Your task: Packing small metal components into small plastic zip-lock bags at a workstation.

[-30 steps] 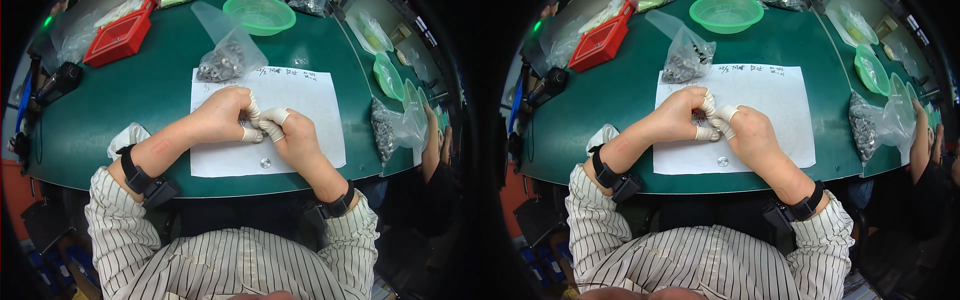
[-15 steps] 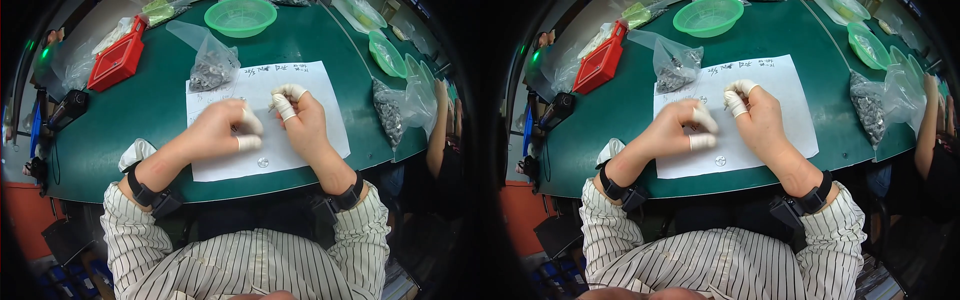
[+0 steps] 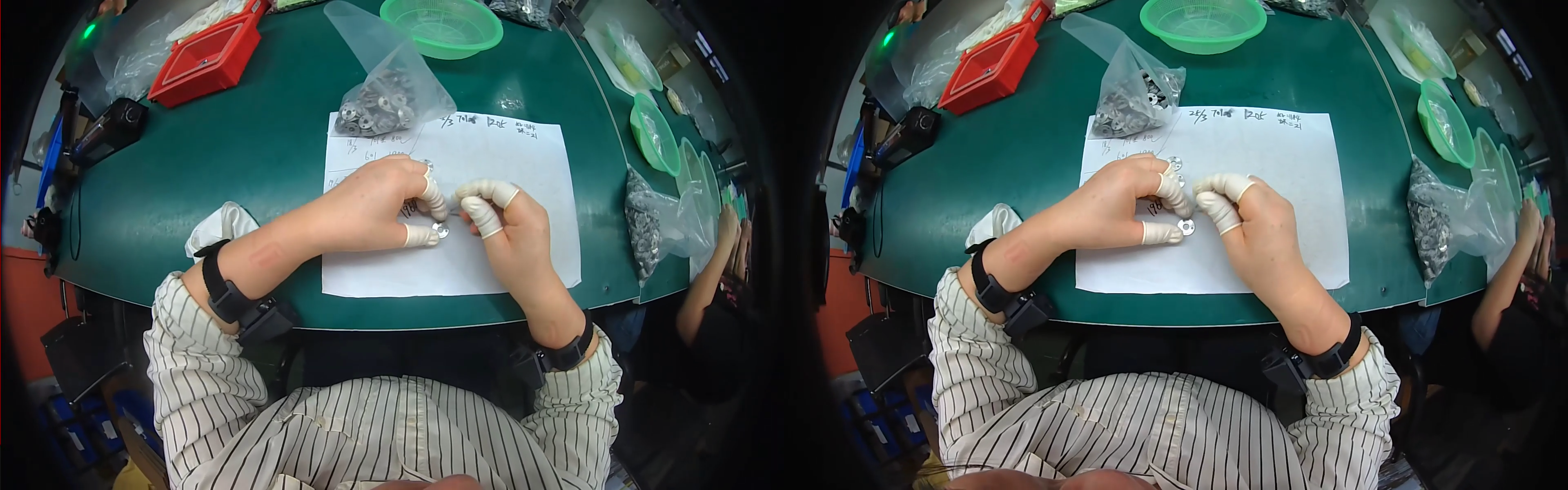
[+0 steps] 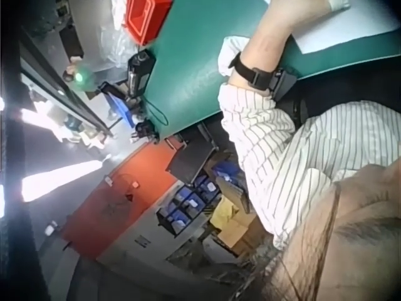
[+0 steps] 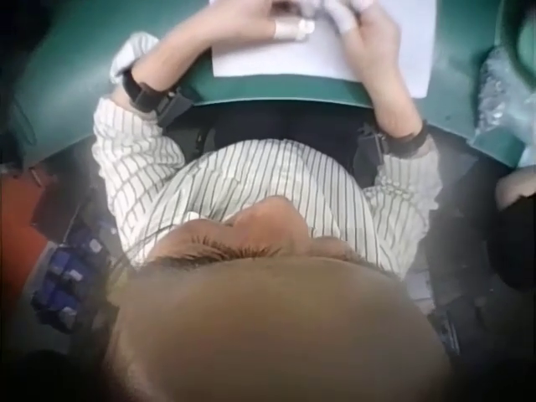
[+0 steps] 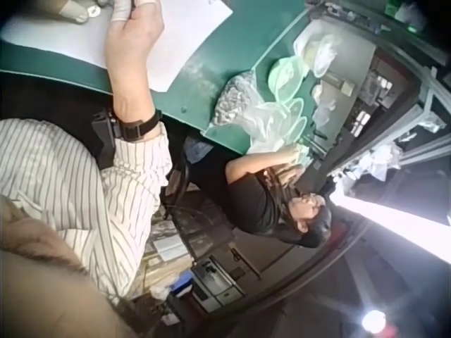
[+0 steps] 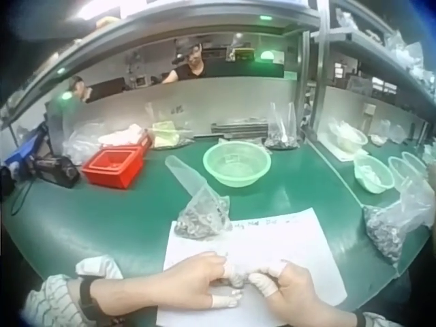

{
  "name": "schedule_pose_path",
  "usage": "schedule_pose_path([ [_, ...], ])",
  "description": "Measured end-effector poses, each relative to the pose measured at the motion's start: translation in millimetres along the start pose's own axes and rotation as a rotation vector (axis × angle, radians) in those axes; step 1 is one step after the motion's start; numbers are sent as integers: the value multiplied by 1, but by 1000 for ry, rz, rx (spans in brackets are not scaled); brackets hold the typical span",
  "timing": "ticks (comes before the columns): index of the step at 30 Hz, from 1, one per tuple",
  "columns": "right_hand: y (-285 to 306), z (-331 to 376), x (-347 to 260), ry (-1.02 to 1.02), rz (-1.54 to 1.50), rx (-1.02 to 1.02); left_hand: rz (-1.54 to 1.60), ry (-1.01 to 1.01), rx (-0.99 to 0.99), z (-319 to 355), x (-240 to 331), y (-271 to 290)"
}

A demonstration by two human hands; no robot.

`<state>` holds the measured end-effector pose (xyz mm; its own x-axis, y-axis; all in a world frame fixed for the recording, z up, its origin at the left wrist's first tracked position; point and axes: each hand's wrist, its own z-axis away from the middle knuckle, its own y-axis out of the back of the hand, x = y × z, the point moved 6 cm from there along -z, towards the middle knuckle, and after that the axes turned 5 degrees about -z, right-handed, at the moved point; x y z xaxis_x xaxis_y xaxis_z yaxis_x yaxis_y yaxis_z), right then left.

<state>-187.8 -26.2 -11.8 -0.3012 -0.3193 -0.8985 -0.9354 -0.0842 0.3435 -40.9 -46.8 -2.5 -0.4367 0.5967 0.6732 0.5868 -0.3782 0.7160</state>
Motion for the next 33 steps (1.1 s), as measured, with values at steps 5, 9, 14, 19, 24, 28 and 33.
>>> schedule_pose_path([
  [5, -5, 2, -13, 101, 223, -87, -7, 42, -14, 0, 3, 3],
  [9, -7, 0, -14, 78, 267, -110, 13, 114, 17, 0, -2, 4],
  [14, -5, 1, 1, -62, 76, -79, 25, 124, 20, 0, -6, 3],
  [19, -10, -1, 3, -123, 2, -96, 29, 122, 29, 0, -6, 4],
  [24, -11, -1, 3, -95, 63, -92, 22, 105, 31, 1, -8, 3],
  [28, -13, -1, -10, 150, 270, -111, 33, 105, 31, 0, -10, 3],
  [33, -22, 0, -25, 382, 350, -193, 57, 112, 31, 0, -13, 2],
])
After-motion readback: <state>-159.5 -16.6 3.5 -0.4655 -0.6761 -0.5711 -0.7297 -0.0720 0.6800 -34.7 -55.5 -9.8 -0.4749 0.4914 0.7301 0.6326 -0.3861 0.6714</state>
